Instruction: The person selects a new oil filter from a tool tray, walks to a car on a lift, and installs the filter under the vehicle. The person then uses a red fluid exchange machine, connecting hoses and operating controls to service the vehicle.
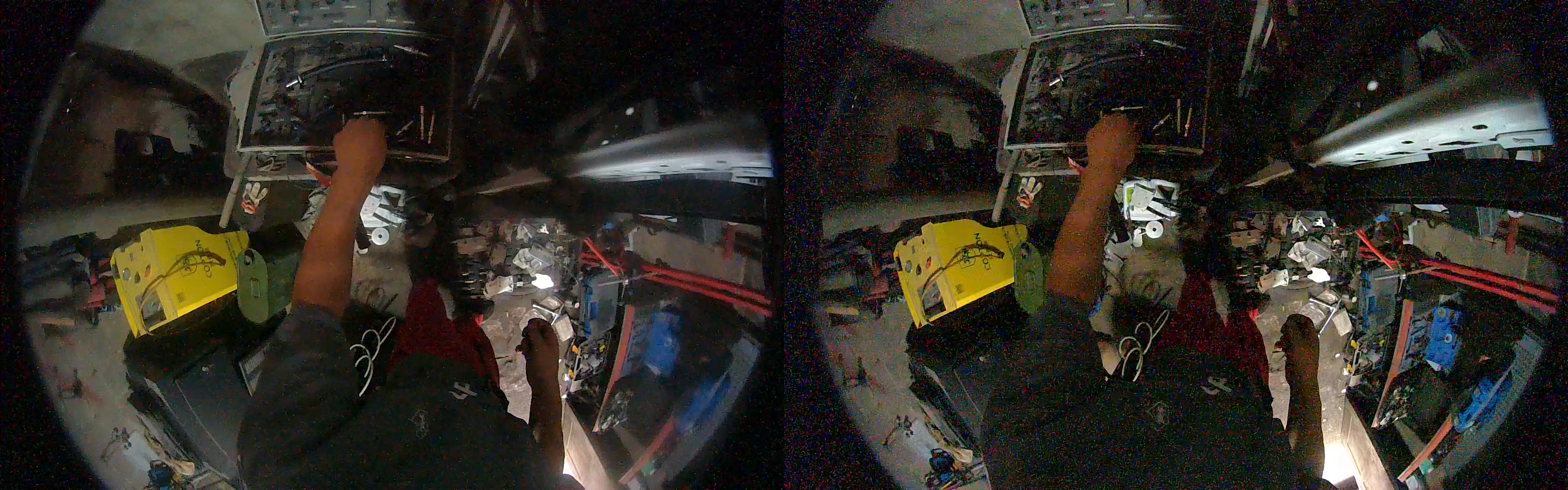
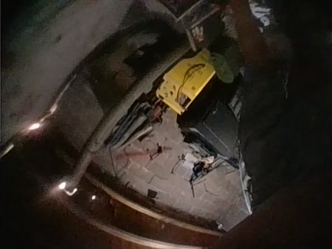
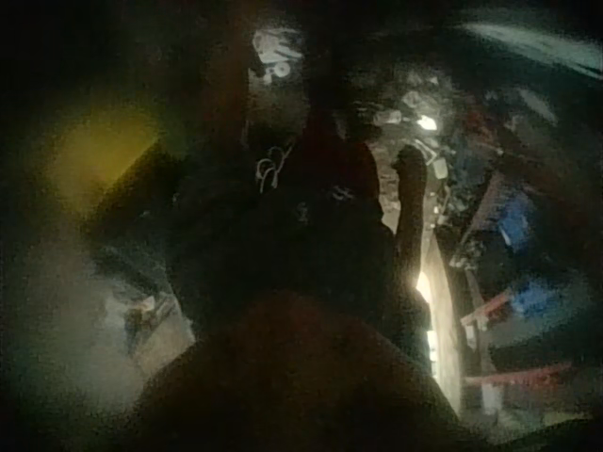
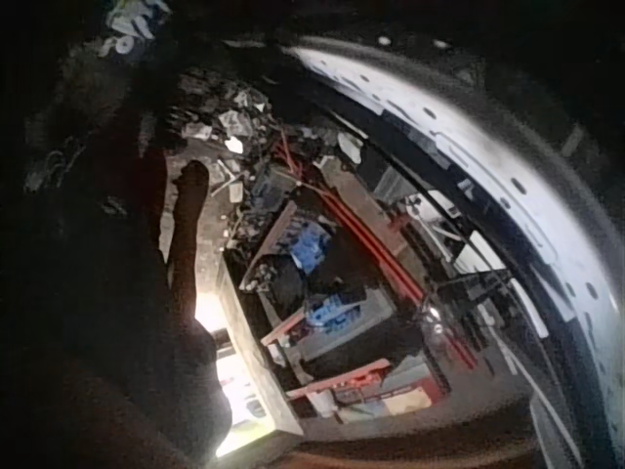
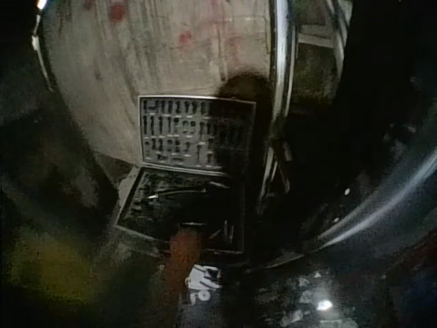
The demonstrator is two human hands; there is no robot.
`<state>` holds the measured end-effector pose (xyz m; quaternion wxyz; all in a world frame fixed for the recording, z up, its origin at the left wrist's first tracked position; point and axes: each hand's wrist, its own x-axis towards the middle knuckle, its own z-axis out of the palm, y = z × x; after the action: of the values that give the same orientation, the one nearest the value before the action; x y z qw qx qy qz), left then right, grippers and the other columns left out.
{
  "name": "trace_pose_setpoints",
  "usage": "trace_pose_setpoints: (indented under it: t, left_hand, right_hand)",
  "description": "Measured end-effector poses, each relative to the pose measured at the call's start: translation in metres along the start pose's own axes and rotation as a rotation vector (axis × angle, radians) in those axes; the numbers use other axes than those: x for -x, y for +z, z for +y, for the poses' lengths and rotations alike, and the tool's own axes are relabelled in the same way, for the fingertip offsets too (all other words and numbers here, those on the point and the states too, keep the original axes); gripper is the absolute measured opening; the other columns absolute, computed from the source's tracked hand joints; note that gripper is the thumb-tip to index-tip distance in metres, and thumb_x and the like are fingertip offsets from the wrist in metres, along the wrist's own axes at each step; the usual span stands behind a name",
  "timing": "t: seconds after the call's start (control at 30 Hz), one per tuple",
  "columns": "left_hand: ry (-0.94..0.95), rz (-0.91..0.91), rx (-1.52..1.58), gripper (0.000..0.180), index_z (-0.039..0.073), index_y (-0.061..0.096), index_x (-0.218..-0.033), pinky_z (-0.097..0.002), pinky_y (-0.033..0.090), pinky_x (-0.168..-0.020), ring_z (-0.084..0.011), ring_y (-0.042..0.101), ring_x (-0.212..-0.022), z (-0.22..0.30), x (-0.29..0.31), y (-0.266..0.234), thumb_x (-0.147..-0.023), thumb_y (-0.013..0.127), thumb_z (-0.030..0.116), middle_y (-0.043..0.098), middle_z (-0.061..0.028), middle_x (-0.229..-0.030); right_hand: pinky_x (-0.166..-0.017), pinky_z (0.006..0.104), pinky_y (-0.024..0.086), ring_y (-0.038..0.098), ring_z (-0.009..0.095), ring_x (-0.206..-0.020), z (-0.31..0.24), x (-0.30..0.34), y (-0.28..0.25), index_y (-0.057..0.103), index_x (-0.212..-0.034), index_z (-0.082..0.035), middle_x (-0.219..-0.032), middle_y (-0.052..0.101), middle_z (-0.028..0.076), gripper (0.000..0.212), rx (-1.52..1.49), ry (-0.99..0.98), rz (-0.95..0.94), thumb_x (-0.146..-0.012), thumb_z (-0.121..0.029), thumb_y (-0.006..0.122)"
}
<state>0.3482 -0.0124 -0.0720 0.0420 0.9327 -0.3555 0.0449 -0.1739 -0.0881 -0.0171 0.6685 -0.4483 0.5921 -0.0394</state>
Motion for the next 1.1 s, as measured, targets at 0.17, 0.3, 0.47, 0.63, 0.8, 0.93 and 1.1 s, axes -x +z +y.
trace_pose_setpoints:
  t: [0.17,0.3,0.47,0.63,0.8,0.93,1.1]
  left_hand:
    - [0.088,-0.196,-0.056,0.016,0.005,0.075,-0.085,-0.0506,0.06,-0.067,-0.0379,0.075,-0.08,-0.008,-0.025,-0.001,-0.087,0.065,0.016,0.075,-0.0178,-0.089]
    - [0.222,-0.169,-0.081,0.014,0.005,0.076,-0.086,-0.0504,0.06,-0.065,-0.0381,0.074,-0.077,-0.014,-0.033,-0.003,-0.084,0.065,0.014,0.075,-0.0183,-0.085]
    - [0.316,-0.249,-0.101,0.018,0.005,0.076,-0.088,-0.0511,0.06,-0.068,-0.0397,0.074,-0.079,-0.021,-0.039,0.0,-0.086,0.063,0.016,0.075,-0.0195,-0.087]
    - [0.324,-0.339,-0.17,0.021,0.006,0.08,-0.091,-0.0475,0.062,-0.072,-0.0348,0.077,-0.089,-0.02,-0.045,0.001,-0.09,0.062,0.016,0.077,-0.0181,-0.095]
    - [0.179,-0.402,0.027,0.024,0.006,0.077,-0.104,-0.0455,0.06,-0.083,-0.0357,0.075,-0.098,-0.015,-0.033,-0.055,-0.091,0.067,0.024,0.076,-0.0196,-0.103]
    - [0.07,-0.31,0.782,0.035,0.004,0.07,-0.119,-0.0394,0.057,-0.087,-0.0281,0.073,-0.101,-0.014,0.009,-0.088,-0.092,0.072,0.025,0.076,-0.0173,-0.105]
    - [-0.111,-0.387,1.281,0.043,-0.001,0.059,-0.131,-0.0353,0.055,-0.083,-0.0184,0.068,-0.094,0.038,0.086,-0.119,-0.095,0.071,0.019,0.073,-0.0087,-0.105]
  right_hand:
    - [-0.069,0.0342,0.053,0.058,0.016,-0.075,0.001,0.001,0.002,0.06,-0.117,-0.003,-0.095,0.06,0.006,0.029,-0.05,-0.002,-0.024,-0.099,-0.025,0.066]
    - [-0.067,0.034,0.051,0.053,0.011,-0.066,0.001,0.005,0.001,0.061,-0.112,-0.005,-0.086,0.057,0.001,0.021,-0.072,-0.005,0.024,-0.1,-0.021,0.065]
    - [-0.07,0.0357,0.054,0.059,0.017,-0.078,0.002,0.005,-0.007,0.06,-0.119,-0.001,-0.096,0.061,0.007,0.033,-0.045,-0.011,-0.009,-0.098,-0.026,0.068]
    - [-0.07,0.0358,0.054,0.059,0.017,-0.077,0.002,0.006,-0.009,0.06,-0.116,-0.001,-0.095,0.06,0.006,0.034,-0.065,-0.028,0.006,-0.098,-0.028,0.068]
    - [-0.065,0.0304,0.05,0.053,0.01,-0.067,0.001,0.012,-0.006,0.061,-0.109,-0.007,-0.084,0.056,-0.001,0.017,-0.09,-0.058,0.022,-0.099,-0.021,0.066]
    - [-0.066,0.0306,0.05,0.051,0.01,-0.066,-0.002,0.015,-0.001,0.061,-0.11,-0.006,-0.083,0.055,-0.001,0.019,-0.134,-0.059,0.053,-0.099,-0.021,0.066]
    - [-0.066,0.0313,0.05,0.052,0.011,-0.069,-0.02,0.018,0.015,0.061,-0.111,-0.006,-0.085,0.055,0.0,0.021,-0.134,-0.132,0.055,-0.099,-0.022,0.066]
